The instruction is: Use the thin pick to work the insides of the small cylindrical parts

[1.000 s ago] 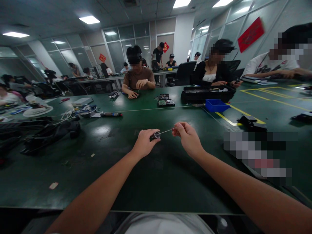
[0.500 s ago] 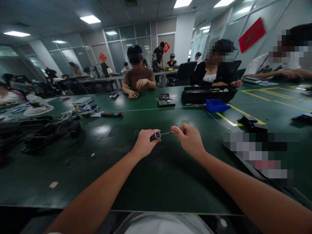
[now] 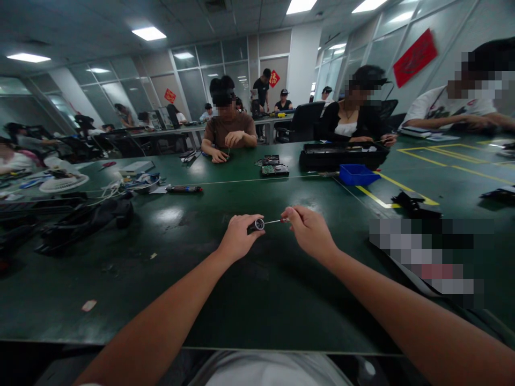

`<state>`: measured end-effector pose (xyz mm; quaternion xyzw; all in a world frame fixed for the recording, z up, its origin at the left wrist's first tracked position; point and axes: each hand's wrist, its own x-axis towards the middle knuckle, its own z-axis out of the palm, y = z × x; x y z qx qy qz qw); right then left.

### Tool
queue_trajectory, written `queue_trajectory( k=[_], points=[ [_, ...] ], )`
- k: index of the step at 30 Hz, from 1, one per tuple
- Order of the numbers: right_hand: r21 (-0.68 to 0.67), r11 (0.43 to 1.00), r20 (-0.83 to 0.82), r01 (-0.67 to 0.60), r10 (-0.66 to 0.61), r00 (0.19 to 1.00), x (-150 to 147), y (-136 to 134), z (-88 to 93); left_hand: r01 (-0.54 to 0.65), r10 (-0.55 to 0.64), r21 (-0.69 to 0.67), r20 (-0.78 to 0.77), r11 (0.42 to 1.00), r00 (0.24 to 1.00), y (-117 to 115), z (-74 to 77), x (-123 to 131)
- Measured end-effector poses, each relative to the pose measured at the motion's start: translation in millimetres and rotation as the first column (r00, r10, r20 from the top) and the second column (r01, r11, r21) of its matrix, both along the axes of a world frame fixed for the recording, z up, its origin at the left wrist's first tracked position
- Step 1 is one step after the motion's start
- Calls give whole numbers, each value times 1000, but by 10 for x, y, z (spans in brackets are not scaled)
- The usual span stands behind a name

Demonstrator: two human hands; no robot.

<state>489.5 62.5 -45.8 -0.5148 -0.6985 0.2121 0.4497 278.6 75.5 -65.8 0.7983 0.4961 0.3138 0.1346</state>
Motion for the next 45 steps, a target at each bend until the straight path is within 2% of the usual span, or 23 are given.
queue_trajectory(
  k=[7,10,16,19,21,24,26,29,34,45],
  points=[
    [6,993,-60,-121,121,991,-26,-49,-26,-9,9,17,5,1000,1000,27,-42,-29],
    [4,996,-75,-89,89,993,-31,-39,-37,0,0,4,2,1000,1000,35,-46,-28],
    [-31,997,-295,-66,54,954,-50,47,-71,-26,26,-3,29,1000,999,27,-19,-16],
    [-71,993,-416,-98,60,907,-55,101,-100,-13,14,-13,35,1000,999,22,-11,-14],
    [-129,983,-545,-128,38,838,-48,141,-128,12,-13,7,34,1000,999,19,-7,-17],
    [-247,942,-644,-227,15,765,-22,188,-151,23,-25,59,19,998,1000,20,-4,-24],
    [-256,934,-648,-249,25,761,-5,199,-148,11,-12,61,13,998,1000,24,-7,-26],
    [-191,967,-640,-167,6,768,2,185,-142,14,-14,24,11,1000,1000,29,-19,-18],
    [-76,995,-493,-63,18,870,-4,130,-153,31,-31,11,13,999,999,31,-33,-7],
    [-7,1000,-412,-23,18,911,-53,84,-109,13,-13,8,-10,1000,1000,16,-7,2]
  ],
)
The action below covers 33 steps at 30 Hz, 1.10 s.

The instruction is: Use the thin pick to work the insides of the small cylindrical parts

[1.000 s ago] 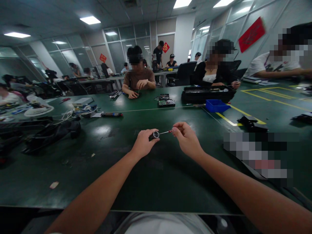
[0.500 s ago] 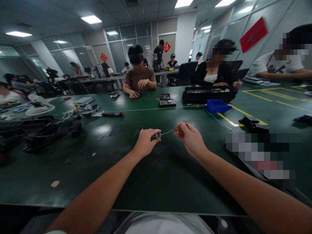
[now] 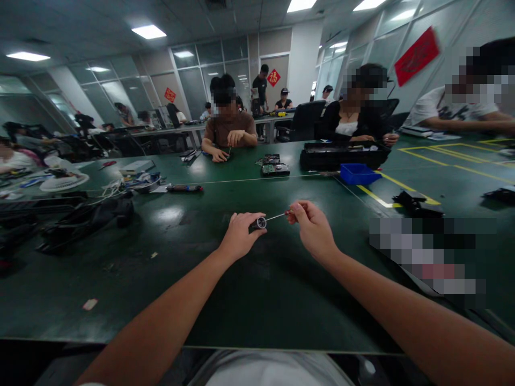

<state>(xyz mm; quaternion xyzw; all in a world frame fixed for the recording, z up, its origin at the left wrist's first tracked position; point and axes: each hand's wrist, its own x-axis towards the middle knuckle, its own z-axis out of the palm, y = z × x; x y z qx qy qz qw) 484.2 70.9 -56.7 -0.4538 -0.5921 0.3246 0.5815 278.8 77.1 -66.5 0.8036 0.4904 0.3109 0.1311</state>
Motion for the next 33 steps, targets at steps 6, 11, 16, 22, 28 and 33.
queue_trajectory(
  k=[6,11,16,22,28,33],
  points=[
    [10,1000,66,-11,10,998,-3,-42,65,3,-3,-1,-14,1000,1000,-1,-8,-2],
    [-45,997,236,63,-51,970,26,-92,173,6,-6,-8,-14,1000,1000,-13,-6,-4],
    [27,999,286,-20,11,958,38,-115,147,-10,9,-22,-25,1000,1000,-19,22,-1],
    [51,999,332,14,-30,943,28,-120,111,-1,0,-13,-23,1000,1000,-14,1,0],
    [-3,1000,-13,-27,27,1000,-5,-20,12,-13,13,28,-14,1000,1000,-6,-12,-8],
    [-246,946,-482,-211,70,873,24,96,-7,23,-22,61,-19,998,1000,-25,27,-16]
  ],
)
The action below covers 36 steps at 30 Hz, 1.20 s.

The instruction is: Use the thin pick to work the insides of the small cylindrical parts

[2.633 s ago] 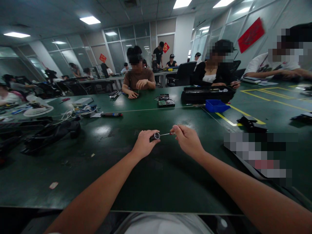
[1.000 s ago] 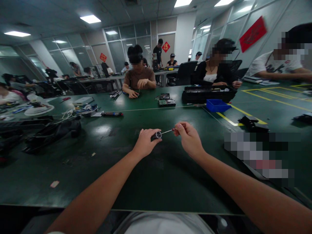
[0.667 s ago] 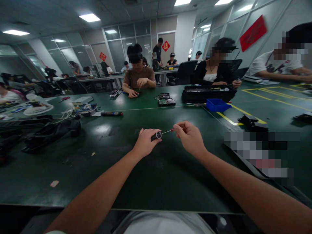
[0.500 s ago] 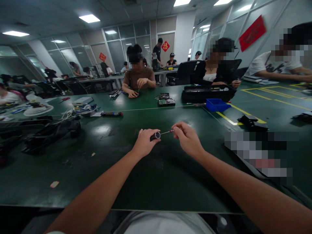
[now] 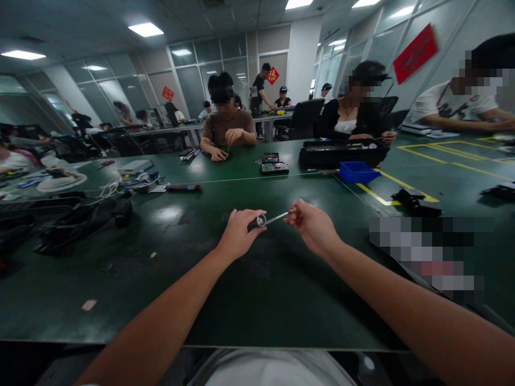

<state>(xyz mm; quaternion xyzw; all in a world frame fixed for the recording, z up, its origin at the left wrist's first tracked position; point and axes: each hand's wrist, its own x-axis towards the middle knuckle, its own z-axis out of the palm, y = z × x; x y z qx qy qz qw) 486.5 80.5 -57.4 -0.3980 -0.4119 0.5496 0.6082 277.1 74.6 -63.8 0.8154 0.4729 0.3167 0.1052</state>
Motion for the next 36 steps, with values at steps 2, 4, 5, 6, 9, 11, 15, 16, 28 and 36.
queue_trajectory(
  k=[2,4,5,6,9,11,15,16,28,36],
  points=[
    [-55,998,-51,6,-9,999,25,36,-10,12,-12,-26,-26,1000,1000,2,0,-5],
    [-5,997,12,71,-71,997,44,56,-32,9,-12,-67,-45,998,999,9,-9,-11],
    [42,994,65,100,-102,993,50,59,-45,5,-9,-81,-48,997,999,13,-14,-13],
    [93,989,121,116,-127,984,52,56,-56,-1,-3,-87,-49,996,999,17,-19,-14],
    [229,968,281,101,-166,945,46,18,-55,-14,11,-78,-47,997,999,21,-26,-12],
    [294,952,379,81,-194,905,33,-29,-21,-11,7,-78,-51,997,999,18,-24,-6],
    [366,929,529,61,-262,807,4,-125,70,-5,-1,-77,-69,997,998,10,-22,2],
    [375,925,548,58,-272,791,-2,-141,84,-6,0,-77,-76,997,997,9,-24,2],
    [426,904,631,38,-326,704,9,-149,86,-11,3,-85,-91,996,996,26,-43,-8],
    [425,905,661,-14,-300,688,13,-160,66,-4,-7,-108,-104,994,995,25,-32,-7]
  ],
)
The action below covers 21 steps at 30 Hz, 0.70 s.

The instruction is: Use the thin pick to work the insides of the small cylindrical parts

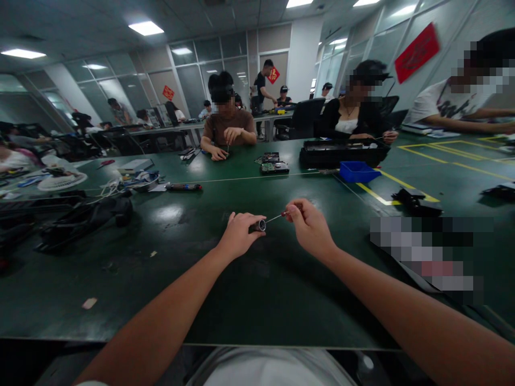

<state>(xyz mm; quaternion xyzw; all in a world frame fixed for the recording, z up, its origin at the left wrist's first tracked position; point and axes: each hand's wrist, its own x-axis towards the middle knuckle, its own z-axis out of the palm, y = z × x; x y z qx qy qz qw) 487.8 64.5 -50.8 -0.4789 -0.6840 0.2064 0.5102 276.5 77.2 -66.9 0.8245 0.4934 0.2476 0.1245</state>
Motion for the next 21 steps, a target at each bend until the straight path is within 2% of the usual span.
queue_trajectory(
  k=[12,18,21],
  points=[
    [35,999,118,20,-24,993,26,-4,38,-24,24,7,20,1000,1000,38,-10,-44],
    [71,996,45,54,-57,997,16,-16,15,-16,16,4,7,1000,1000,36,-15,-37],
    [59,998,38,5,-7,999,15,-12,-6,-17,17,0,-2,1000,1000,23,-2,-26]
  ],
)
